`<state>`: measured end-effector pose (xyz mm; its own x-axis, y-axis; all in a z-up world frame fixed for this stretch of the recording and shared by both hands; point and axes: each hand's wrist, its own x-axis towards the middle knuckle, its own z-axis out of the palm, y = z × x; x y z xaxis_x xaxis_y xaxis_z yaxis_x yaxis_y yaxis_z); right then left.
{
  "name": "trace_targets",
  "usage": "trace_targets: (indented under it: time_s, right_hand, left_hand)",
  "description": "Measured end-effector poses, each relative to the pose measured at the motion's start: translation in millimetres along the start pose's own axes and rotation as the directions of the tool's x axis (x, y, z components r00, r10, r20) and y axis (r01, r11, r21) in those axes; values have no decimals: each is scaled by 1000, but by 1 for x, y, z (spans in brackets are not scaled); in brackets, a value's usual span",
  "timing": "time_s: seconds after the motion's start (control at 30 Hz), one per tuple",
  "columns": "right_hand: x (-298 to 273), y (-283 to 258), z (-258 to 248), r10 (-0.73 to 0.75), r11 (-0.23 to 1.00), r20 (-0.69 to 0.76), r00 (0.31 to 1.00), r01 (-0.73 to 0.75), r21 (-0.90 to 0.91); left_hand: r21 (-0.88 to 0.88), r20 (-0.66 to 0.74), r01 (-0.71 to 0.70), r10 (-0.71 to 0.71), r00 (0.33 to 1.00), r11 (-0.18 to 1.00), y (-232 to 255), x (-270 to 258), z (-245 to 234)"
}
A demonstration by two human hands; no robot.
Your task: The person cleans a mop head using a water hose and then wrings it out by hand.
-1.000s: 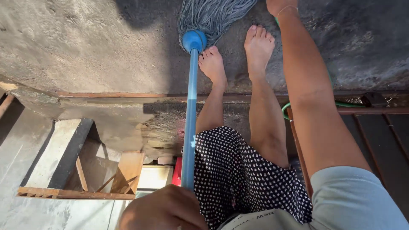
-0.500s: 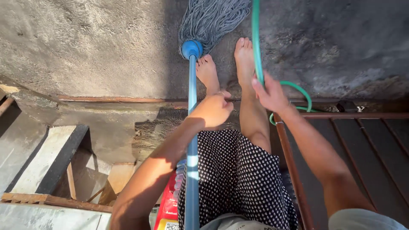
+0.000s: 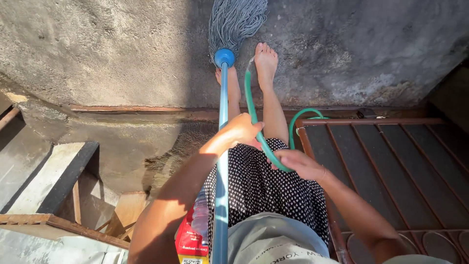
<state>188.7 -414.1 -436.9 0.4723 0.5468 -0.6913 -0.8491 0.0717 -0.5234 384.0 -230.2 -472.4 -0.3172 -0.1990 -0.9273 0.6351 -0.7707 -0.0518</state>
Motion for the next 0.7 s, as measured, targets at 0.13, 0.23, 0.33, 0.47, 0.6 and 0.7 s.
trace_targets:
  time_s: [0.13,0.23,0.33,0.47,0.6,0.7]
  right_hand:
    - [84,21,-55,155,904,-191,969,-61,422]
    - [165,0,-82,121,947,-405,906,17,321]
    - [222,-29,-72,264,796,-392,881,30,604]
    - [247,-26,-52,363,896,-351,863,-220,384]
    - [212,-57,-22,415,908,-373,830,-352,227]
    - [157,-75,-10,368,924,-304,879,-310,223]
  left_hand:
    - [88,2,-37,37,999,995,-8,-15,13]
    - [-14,3,-35,35,999,999,-12,-19,22]
    - [41,-4,-53,53,999,998,-19,-22,25]
    - [2,119,-124,123,985,992,-19,-25,23]
    - [338,251,-263,183,951,904,-46,37,23]
    - [804,170,-315,313,934,505,-90,151,25]
